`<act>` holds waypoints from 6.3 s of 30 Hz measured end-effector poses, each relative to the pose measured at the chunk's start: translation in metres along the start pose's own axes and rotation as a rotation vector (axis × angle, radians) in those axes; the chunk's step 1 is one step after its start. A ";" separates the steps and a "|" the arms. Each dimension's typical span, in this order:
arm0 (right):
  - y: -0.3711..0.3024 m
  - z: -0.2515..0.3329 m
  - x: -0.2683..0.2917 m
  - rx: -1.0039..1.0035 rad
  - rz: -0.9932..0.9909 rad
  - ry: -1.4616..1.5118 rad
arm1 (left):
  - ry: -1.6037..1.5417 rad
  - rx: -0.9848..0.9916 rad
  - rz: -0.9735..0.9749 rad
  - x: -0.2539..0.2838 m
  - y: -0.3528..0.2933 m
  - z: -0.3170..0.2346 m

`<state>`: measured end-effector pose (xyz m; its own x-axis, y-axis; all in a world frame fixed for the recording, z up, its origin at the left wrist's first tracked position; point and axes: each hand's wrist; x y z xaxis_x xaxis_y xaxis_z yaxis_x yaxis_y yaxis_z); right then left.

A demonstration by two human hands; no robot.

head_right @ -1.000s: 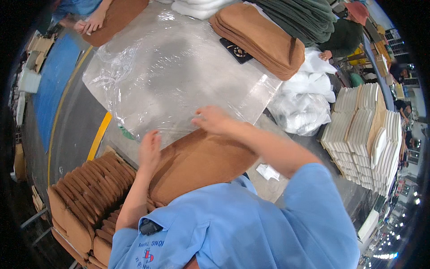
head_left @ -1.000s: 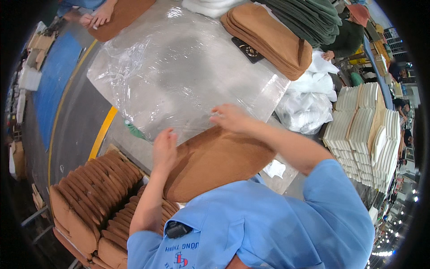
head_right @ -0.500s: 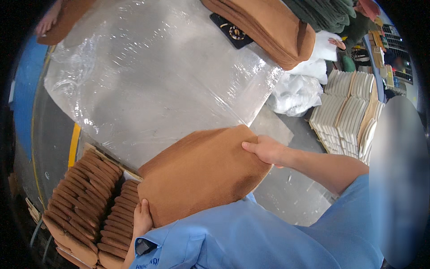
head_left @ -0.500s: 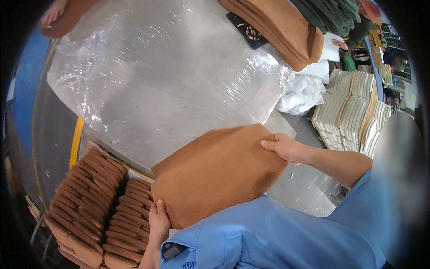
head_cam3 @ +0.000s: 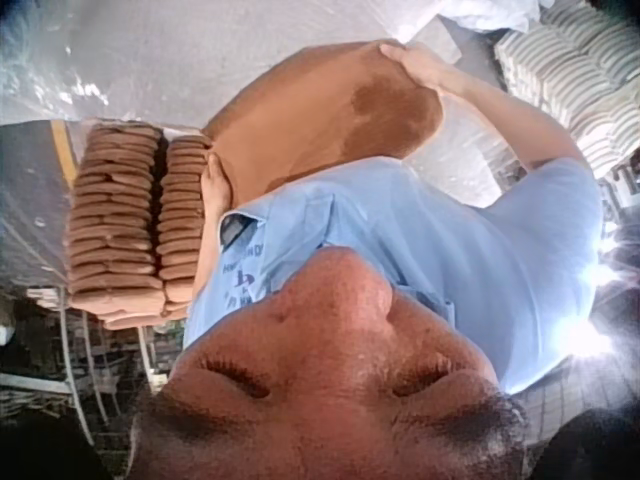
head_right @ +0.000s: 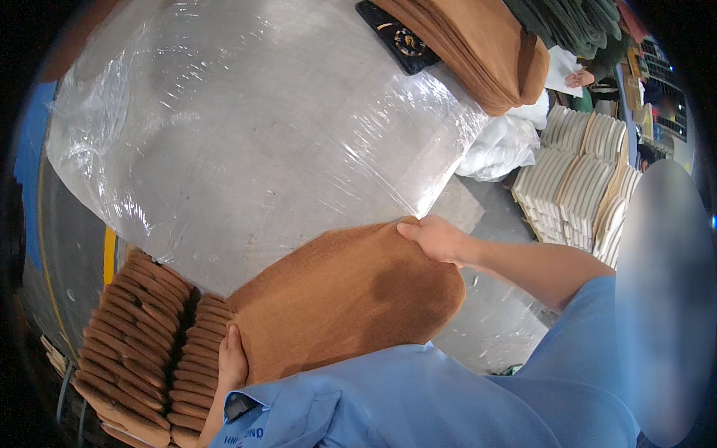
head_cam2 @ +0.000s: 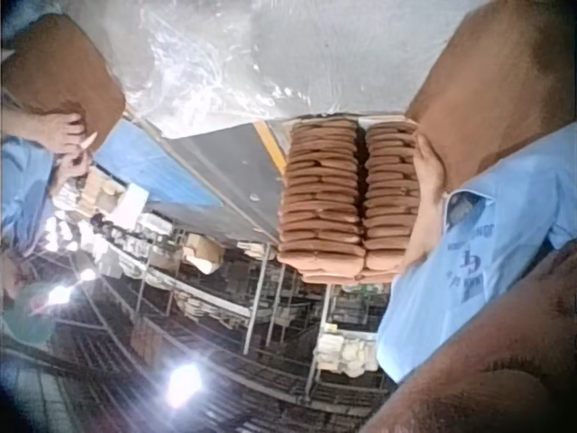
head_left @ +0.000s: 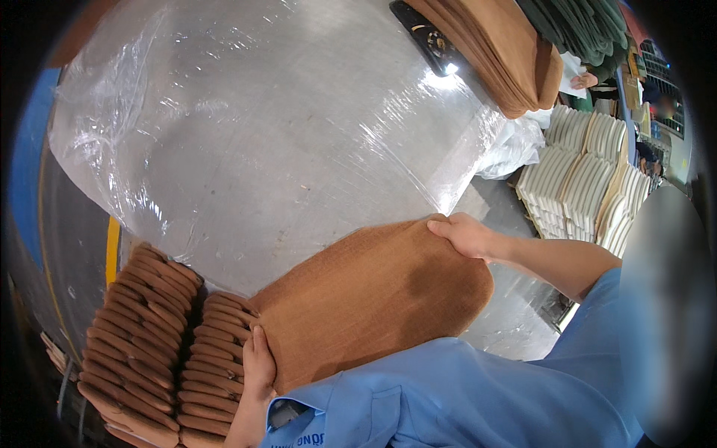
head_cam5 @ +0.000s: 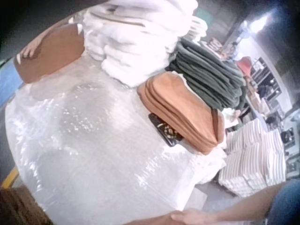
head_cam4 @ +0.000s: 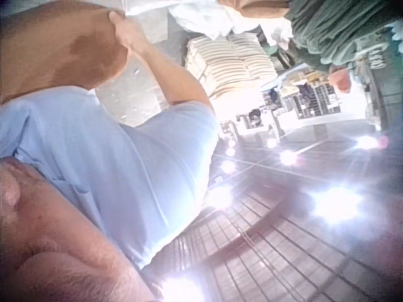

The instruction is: The person repeatedly inserts white foam inserts into brown fabric covers, aligns edges, and stacks the finished cushions on a nearby pile. The person handles the covers and inserts by hand and places completed units on a growing stack.

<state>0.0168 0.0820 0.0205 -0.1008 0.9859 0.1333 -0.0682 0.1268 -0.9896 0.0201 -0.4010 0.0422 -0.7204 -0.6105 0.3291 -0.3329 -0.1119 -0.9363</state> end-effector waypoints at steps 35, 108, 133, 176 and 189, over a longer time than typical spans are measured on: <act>-0.115 -0.198 -0.114 1.246 0.189 1.471 | -1.178 -1.347 -0.349 0.046 -0.089 -0.280; -0.084 0.135 -0.034 1.999 -0.033 0.383 | -0.555 -1.286 0.444 -0.029 0.095 -0.422; -0.118 0.095 -0.028 2.100 -0.145 0.372 | -0.907 -0.339 1.027 -0.154 0.098 -0.289; -0.043 -0.197 -0.068 1.339 -0.133 1.390 | -0.647 -1.090 -0.384 0.014 0.008 -0.271; -0.011 -0.057 0.022 1.402 -0.510 1.618 | -0.237 -1.131 -0.187 -0.060 -0.090 -0.049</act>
<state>0.0715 0.1081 0.0308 0.7789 0.2161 -0.5887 -0.3549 0.9258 -0.1298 0.0637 -0.3162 0.1125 -0.5112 -0.8028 0.3068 -0.8594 0.4730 -0.1943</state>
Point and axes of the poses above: each hand's wrist, its own y-axis towards the middle knuckle, its own x-axis out of the back of the hand, z = x × y, and after that the axes turned 15 degrees about y, right-handed
